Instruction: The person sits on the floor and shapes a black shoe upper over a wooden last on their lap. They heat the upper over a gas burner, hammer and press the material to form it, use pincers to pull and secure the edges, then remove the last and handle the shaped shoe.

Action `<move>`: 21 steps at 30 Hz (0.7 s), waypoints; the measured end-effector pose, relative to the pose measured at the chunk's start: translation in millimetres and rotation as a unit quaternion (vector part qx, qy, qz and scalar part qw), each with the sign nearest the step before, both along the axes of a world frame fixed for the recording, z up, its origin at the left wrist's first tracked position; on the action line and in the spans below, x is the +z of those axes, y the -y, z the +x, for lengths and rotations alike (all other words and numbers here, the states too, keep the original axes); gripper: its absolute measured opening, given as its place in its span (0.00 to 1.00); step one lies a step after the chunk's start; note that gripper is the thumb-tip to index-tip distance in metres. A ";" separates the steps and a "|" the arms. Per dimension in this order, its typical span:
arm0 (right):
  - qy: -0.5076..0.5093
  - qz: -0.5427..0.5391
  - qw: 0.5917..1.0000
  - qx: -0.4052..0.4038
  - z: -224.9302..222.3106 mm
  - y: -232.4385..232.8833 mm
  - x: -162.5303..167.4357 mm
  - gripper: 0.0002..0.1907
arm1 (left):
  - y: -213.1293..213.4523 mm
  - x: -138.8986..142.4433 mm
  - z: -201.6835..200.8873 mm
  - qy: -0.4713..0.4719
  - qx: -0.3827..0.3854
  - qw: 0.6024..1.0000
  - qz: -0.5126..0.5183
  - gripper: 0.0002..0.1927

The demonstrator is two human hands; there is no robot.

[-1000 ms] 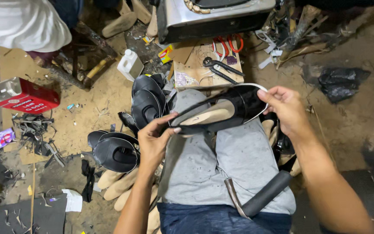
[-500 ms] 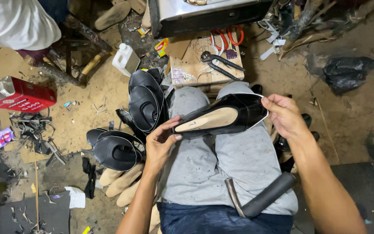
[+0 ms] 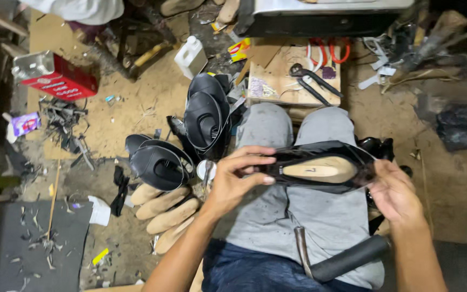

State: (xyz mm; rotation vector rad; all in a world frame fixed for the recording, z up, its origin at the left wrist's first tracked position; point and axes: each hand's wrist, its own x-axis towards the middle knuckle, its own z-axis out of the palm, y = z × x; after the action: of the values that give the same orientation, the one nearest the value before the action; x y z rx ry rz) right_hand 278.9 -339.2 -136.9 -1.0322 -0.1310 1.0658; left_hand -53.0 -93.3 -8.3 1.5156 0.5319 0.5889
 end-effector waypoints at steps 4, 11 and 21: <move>0.062 -0.088 0.994 -0.013 -0.9 5.3 10.0 0.05 | 4.2 -2.1 -1.3 0.022 -0.002 1.000 0.011 0.20; 0.113 -0.107 0.988 0.009 -1.4 9.3 23.5 0.04 | 21.1 -17.5 -5.9 0.139 0.010 0.974 -0.177 0.19; 0.109 -0.087 0.990 0.014 -8.7 -4.0 35.8 0.04 | 29.1 -9.4 -10.2 0.060 0.025 0.994 -0.093 0.21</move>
State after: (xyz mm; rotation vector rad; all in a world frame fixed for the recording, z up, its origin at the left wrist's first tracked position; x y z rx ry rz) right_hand 270.2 -335.2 -101.1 -1.3073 -0.2340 0.9999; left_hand -63.2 -122.4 -17.7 1.2853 0.5187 0.6468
